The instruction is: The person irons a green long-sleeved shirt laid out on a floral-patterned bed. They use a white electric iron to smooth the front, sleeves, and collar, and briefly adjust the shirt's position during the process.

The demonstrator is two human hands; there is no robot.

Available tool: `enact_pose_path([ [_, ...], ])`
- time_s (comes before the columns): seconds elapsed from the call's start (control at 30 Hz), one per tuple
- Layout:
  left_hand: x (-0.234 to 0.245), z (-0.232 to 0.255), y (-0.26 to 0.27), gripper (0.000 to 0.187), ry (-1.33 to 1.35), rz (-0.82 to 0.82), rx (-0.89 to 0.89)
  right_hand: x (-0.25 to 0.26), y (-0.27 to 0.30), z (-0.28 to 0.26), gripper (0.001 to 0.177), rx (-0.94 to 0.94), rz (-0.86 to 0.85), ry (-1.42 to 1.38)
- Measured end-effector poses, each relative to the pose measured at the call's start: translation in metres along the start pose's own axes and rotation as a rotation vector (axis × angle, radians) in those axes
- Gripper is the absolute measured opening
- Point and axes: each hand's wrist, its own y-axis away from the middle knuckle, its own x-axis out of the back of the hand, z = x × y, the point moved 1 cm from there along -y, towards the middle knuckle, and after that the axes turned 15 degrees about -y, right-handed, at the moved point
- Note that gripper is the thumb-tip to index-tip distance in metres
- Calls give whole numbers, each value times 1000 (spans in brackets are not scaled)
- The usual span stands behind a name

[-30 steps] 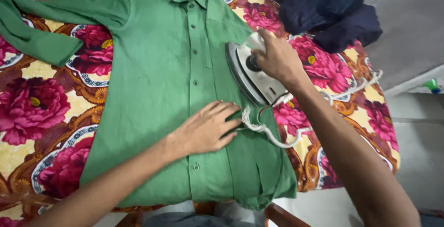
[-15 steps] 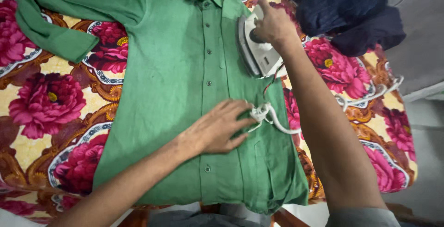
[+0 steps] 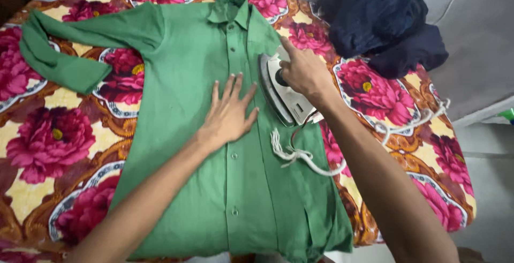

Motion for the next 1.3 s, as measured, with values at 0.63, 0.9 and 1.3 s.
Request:
enact_pose_path([
  [0.63,11,-1,-4,64,27,-111,25,-24,-79,10,56,-35,98,-50],
  [0.9,5,0,-2,64,9,-75,14,-19,-81,6,58,-135,79,41],
  [1.3,10,1,-3,63,7,-31,50,-30,-131,47,56,-59,138,13],
])
